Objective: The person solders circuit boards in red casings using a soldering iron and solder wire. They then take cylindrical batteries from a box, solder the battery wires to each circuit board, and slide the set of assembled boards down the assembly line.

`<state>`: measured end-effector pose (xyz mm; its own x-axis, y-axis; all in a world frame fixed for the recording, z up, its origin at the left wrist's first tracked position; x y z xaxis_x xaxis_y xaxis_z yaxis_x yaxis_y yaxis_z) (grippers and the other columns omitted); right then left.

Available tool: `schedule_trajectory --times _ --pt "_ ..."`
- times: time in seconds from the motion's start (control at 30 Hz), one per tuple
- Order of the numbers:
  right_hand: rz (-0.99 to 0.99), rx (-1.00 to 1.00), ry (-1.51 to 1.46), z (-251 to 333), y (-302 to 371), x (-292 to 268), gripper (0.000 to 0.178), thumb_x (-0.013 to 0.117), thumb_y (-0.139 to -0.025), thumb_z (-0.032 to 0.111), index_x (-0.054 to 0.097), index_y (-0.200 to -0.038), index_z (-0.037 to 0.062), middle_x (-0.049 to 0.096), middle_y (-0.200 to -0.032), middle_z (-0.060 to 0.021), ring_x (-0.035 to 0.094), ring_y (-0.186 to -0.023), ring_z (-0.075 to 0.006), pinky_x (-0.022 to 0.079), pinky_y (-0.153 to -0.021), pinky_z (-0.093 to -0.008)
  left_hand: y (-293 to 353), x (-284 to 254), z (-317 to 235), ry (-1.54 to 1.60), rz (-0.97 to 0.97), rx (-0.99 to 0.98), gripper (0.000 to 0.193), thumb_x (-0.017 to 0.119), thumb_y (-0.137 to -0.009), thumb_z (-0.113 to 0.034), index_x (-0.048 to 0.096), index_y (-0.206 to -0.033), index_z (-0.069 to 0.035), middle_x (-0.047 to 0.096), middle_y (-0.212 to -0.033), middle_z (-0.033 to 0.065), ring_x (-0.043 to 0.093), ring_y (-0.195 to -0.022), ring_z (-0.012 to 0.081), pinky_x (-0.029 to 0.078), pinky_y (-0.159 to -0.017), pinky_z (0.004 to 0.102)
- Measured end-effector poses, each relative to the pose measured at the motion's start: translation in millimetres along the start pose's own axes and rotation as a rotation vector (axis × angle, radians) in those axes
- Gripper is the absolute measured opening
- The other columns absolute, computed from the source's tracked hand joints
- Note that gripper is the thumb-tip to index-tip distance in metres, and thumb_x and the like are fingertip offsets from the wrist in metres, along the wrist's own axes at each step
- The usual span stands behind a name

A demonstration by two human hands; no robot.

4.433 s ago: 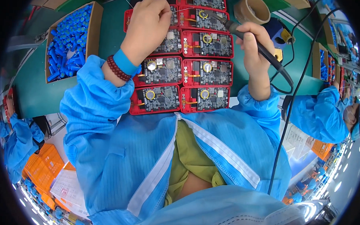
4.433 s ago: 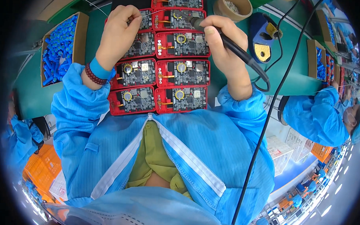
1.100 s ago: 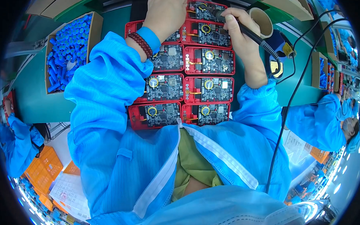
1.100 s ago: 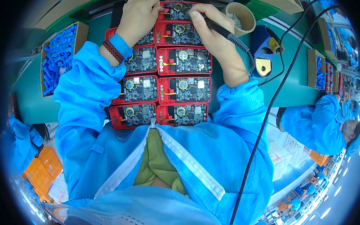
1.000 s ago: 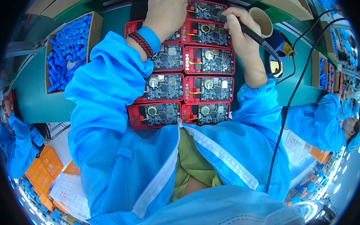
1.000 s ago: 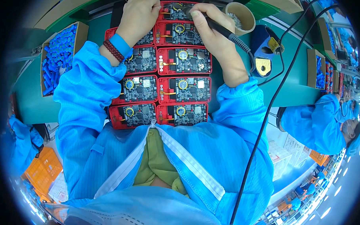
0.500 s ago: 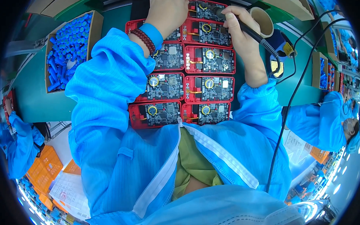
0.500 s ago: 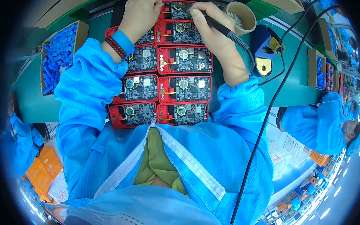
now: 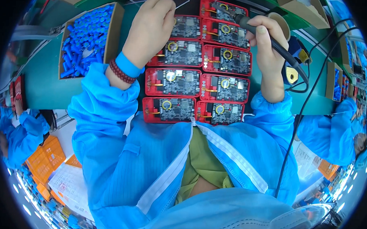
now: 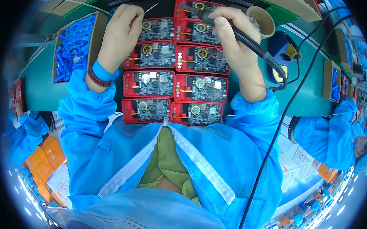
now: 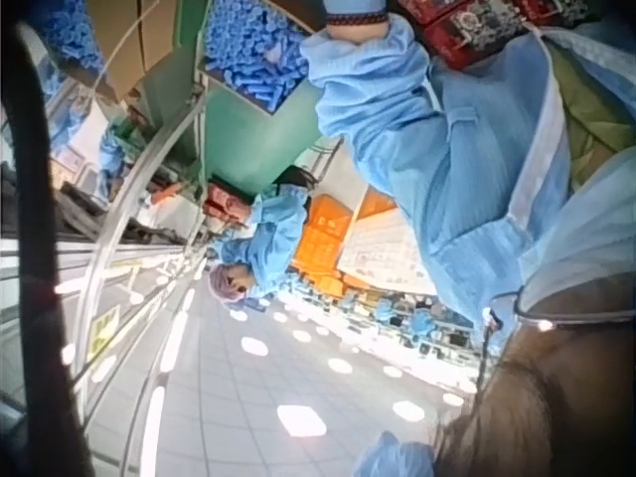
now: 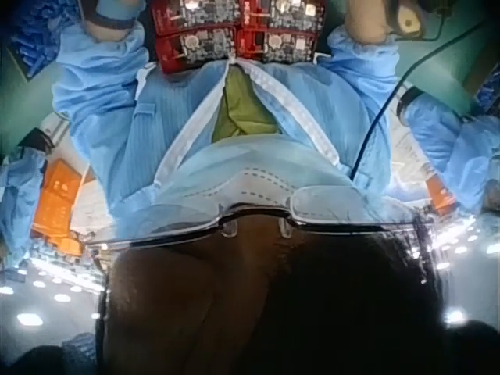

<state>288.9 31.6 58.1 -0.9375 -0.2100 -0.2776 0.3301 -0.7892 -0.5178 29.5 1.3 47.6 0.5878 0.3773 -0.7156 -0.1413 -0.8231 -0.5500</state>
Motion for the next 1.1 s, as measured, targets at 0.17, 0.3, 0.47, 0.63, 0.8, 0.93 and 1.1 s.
schedule_trajectory --times 0.17,0.3,0.47,0.63,0.8,0.93,1.1 --pt "0.165 -0.019 -0.078 22.9 -6.0 27.3 0.015 0.059 -0.090 0.014 0.061 -0.096 0.0003 0.059 -0.078 -0.0040 0.054 -0.066 -0.0086 0.043 -0.058 -0.0225 37.0 -13.6 15.4 -0.021 -0.005 -0.122 0.006 0.059 -0.083 -0.005 0.059 -0.089 -0.004 0.057 -0.080 0.0129 0.057 -0.077 0.0333 0.048 -0.067 0.0396" --pt "0.203 -0.040 -0.017 16.1 -8.0 49.0 0.014 0.059 -0.090 0.014 0.062 -0.095 0.0014 0.060 -0.079 -0.0064 0.057 -0.068 -0.0129 0.045 -0.060 -0.0250 45.7 -8.5 20.3 -0.012 -0.039 -0.177 0.004 0.059 -0.083 -0.005 0.060 -0.087 -0.004 0.057 -0.080 0.0129 0.057 -0.077 0.0333 0.048 -0.066 0.0404" --pt "0.201 -0.018 0.040 5.5 -10.7 65.1 0.014 0.059 -0.090 0.016 0.063 -0.095 0.0035 0.062 -0.080 -0.0072 0.060 -0.070 -0.0152 0.047 -0.063 -0.0265 49.4 -7.4 27.4 -0.101 -0.071 -0.128 0.005 0.060 -0.082 -0.004 0.061 -0.087 -0.003 0.058 -0.082 0.0122 0.059 -0.077 0.0313 0.048 -0.066 0.0369" --pt "0.221 0.000 0.082 -1.8 -13.7 74.7 0.014 0.060 -0.089 0.017 0.063 -0.094 0.0040 0.063 -0.081 -0.0074 0.061 -0.072 -0.0156 0.048 -0.064 -0.0268 51.3 -4.1 35.7 -0.176 -0.082 -0.138 0.005 0.061 -0.081 -0.004 0.062 -0.086 -0.003 0.058 -0.081 0.0120 0.057 -0.078 0.0317 0.047 -0.068 0.0394" --pt "0.232 -0.028 0.124 -2.8 -16.4 78.8 0.014 0.060 -0.089 0.016 0.063 -0.094 0.0039 0.063 -0.082 -0.0078 0.062 -0.073 -0.0166 0.048 -0.065 -0.0273 50.0 -4.3 38.5 -0.188 -0.080 -0.140 0.004 0.061 -0.080 -0.004 0.062 -0.084 -0.003 0.058 -0.080 0.0116 0.057 -0.078 0.0316 0.047 -0.068 0.0395" --pt "0.239 -0.024 0.107 -3.6 -16.2 80.0 0.014 0.060 -0.089 0.016 0.063 -0.093 0.0036 0.064 -0.083 -0.0083 0.063 -0.073 -0.0174 0.049 -0.065 -0.0278 48.2 -4.5 39.5 -0.176 -0.090 -0.123 0.003 0.060 -0.080 -0.004 0.061 -0.083 -0.004 0.057 -0.079 0.0117 0.056 -0.077 0.0316 0.047 -0.068 0.0396" --pt "0.237 -0.028 0.098 -6.9 -15.5 80.2 0.013 0.060 -0.089 0.016 0.063 -0.093 0.0034 0.064 -0.083 -0.0090 0.063 -0.074 -0.0177 0.049 -0.066 -0.0278 47.7 -2.4 39.9 -0.189 -0.084 -0.105 0.003 0.062 -0.080 -0.008 0.061 -0.082 -0.005 0.055 -0.078 0.0102 0.055 -0.079 0.0306 0.048 -0.070 0.0403"
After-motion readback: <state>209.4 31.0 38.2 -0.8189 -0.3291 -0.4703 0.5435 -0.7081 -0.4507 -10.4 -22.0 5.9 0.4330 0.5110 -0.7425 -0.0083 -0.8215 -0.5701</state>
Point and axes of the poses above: each hand's wrist, its own y-axis away from the middle knuckle, its own x-axis out of the palm, z = x × y, the point moved 1 cm from there along -y, towards the middle knuckle
